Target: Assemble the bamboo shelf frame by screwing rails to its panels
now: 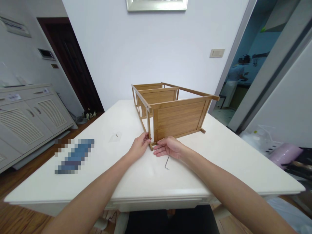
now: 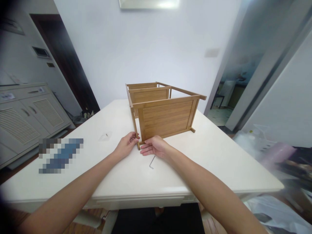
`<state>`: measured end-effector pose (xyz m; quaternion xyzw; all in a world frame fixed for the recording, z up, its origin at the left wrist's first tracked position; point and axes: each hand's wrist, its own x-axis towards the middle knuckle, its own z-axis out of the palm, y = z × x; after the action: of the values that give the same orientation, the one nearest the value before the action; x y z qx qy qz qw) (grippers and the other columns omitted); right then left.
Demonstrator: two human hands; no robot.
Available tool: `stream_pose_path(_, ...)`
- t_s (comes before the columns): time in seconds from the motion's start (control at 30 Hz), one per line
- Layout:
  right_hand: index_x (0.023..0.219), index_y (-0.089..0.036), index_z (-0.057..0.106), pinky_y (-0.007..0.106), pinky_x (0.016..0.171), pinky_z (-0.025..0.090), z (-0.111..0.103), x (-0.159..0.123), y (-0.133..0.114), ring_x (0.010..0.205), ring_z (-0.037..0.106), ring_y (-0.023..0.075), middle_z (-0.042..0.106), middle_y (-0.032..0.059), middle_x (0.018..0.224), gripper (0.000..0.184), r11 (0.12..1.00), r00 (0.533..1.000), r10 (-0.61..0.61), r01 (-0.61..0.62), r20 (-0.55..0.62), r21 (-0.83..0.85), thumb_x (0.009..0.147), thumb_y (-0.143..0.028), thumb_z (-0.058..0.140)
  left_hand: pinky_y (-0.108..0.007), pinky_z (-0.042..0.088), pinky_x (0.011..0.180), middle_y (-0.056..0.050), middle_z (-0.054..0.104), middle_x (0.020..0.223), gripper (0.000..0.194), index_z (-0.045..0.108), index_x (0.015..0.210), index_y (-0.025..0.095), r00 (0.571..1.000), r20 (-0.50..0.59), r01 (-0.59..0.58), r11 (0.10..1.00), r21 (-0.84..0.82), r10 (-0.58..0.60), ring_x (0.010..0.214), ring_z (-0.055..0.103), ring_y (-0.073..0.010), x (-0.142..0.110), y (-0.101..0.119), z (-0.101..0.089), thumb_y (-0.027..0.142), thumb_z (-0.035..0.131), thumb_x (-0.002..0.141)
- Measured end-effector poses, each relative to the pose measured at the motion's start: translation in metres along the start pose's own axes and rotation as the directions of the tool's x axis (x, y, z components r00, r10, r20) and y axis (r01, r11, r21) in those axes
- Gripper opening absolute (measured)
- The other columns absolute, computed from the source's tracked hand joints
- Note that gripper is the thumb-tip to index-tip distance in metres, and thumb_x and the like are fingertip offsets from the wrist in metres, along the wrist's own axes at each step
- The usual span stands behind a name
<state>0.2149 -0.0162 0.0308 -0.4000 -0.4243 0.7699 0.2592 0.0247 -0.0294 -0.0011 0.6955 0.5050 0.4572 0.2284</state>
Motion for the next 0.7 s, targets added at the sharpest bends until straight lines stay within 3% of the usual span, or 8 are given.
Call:
stream_pose_path(0.1,0.084,-0.012,0.055,0.03,0.061,0.059,-0.002,0.0,0.0,0.06,0.07,0.017,0.071,0.0108,0.074,0.004,0.993,0.994,-0.099,0.097,-0.034,-0.074,0.081,-0.01,0.054,-0.031,0.051,0.079,-0.005,0.07,0.096,0.021,0.057,0.104,0.019,1.0,0.005,0.009,1.0,-0.011,-0.009,0.083,0.066,-0.0165,-0.001,0.0,0.001,0.025,0.051,0.084)
stream_pose_path(0.2,0.079,-0.014,0.058,0.022,0.048,0.049,-0.007,-0.005,-0.004,0.049,0.061,0.0115,0.067,0.0044,0.066,0.002,0.924,0.975,-0.222,0.203,-0.023,-0.324,0.078,-0.012,0.057,-0.03,0.051,0.079,-0.005,0.07,0.096,0.023,0.057,0.105,0.019,1.0,0.012,0.015,1.0,-0.012,-0.015,0.084,0.065,-0.016,-0.002,-0.001,0.002,0.025,0.052,0.084)
stream_pose_path(0.27,0.076,-0.014,0.063,0.02,0.046,0.043,-0.012,-0.014,-0.011,0.048,0.055,0.0091,0.065,0.0009,0.063,0.004,0.792,0.942,-0.333,0.3,0.035,-0.532,0.075,-0.013,0.059,-0.03,0.051,0.08,-0.005,0.069,0.096,0.023,0.057,0.105,0.018,1.0,0.017,0.022,1.0,-0.018,-0.021,0.084,0.065,-0.0158,-0.001,-0.001,0.002,0.025,0.052,0.084)
stream_pose_path(0.33,0.078,-0.015,0.068,0.02,0.053,0.043,-0.015,-0.027,-0.02,0.057,0.056,0.0098,0.066,-0.0002,0.065,0.009,0.612,0.901,-0.399,0.398,0.168,-0.683,0.073,-0.013,0.061,-0.03,0.051,0.08,-0.005,0.069,0.098,0.024,0.058,0.105,0.018,0.999,0.028,0.025,0.999,-0.031,-0.024,0.084,0.065,-0.0158,0.0,-0.003,0.002,0.025,0.052,0.083)
stream_pose_path(0.4,0.087,-0.018,0.073,0.022,0.061,0.045,-0.016,-0.041,-0.026,0.068,0.058,0.012,0.069,0.0006,0.075,0.018,0.428,0.871,-0.379,0.464,0.312,-0.776,0.071,-0.014,0.064,-0.03,0.051,0.08,-0.006,0.07,0.1,0.025,0.058,0.107,0.018,0.999,0.041,0.03,0.999,-0.046,-0.028,0.087,0.065,-0.0161,0.001,-0.005,0.001,0.027,0.053,0.084)
stream_pose_path(0.5,0.095,-0.023,0.076,0.024,0.067,0.044,-0.015,-0.053,-0.026,0.076,0.059,0.0144,0.07,0.0018,0.088,0.032,0.216,0.86,-0.296,0.485,0.416,-0.847,0.065,-0.011,0.07,-0.032,0.052,0.082,-0.007,0.07,0.103,0.028,0.06,0.109,0.017,0.997,0.053,0.052,0.996,-0.071,-0.048,0.091,0.065,-0.0173,0.002,-0.007,-0.001,0.031,0.051,0.087)
stream_pose_path(0.7,0.075,-0.018,0.072,0.023,0.066,0.042,-0.018,-0.052,-0.006,0.07,0.056,0.0132,0.064,0.0022,0.076,0.018,0.056,0.888,-0.148,0.447,0.435,-0.893,0.07,-0.004,0.062,-0.035,0.05,0.088,-0.007,0.071,0.107,0.034,0.065,0.11,0.018,0.996,0.068,0.07,0.995,-0.074,-0.065,0.097,0.065,-0.021,0.003,-0.004,-0.004,0.039,0.048,0.09)
